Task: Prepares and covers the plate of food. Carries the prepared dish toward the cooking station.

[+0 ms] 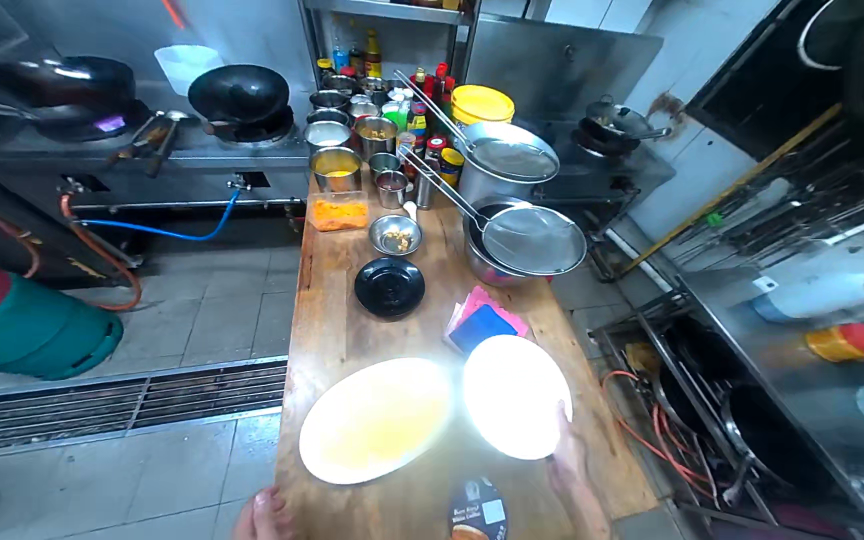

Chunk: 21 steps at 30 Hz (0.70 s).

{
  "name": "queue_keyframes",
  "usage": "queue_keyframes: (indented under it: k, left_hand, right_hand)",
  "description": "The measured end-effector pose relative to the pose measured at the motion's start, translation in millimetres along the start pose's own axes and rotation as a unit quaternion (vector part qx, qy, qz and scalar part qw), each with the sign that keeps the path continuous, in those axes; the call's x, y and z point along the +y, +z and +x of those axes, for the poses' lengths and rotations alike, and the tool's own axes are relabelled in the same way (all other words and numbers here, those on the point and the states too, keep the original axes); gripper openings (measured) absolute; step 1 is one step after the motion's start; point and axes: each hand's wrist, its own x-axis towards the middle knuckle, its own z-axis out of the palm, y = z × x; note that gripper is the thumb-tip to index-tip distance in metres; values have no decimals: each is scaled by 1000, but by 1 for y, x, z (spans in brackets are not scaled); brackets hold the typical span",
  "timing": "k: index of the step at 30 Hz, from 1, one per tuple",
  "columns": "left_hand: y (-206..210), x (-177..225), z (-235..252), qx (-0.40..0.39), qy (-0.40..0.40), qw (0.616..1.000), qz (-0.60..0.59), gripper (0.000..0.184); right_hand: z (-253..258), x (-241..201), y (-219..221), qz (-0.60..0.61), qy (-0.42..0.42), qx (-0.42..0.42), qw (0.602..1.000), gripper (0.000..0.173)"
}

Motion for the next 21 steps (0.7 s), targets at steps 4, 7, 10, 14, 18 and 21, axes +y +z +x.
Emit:
queue_keyframes:
  k: [4, 7, 10, 14, 18, 21]
  left_hand:
    - [19, 17, 15, 22, -17, 999, 31, 55]
    - [33, 18, 24, 49, -34, 997, 41, 53]
    - [44, 20, 31, 72, -56, 994, 51, 52]
    - [57, 19, 39, 98, -60, 991, 70, 54]
    - [61, 16, 46, 110, -34, 987, 112, 55]
    - [63, 16, 46, 117, -27, 985, 122, 53]
  right_hand:
    - [36, -2, -32, -82, -34, 87, 992, 52]
    - [55, -4, -43, -136, -32, 124, 982, 55]
    - [66, -4, -47, -163, -22, 132, 977, 58]
    - [73, -5, -49, -175, -15, 115, 978, 56]
    - [79, 4, -54, -175, -10, 97, 980, 53]
    - [84, 10, -59, -181, -9, 91, 979, 50]
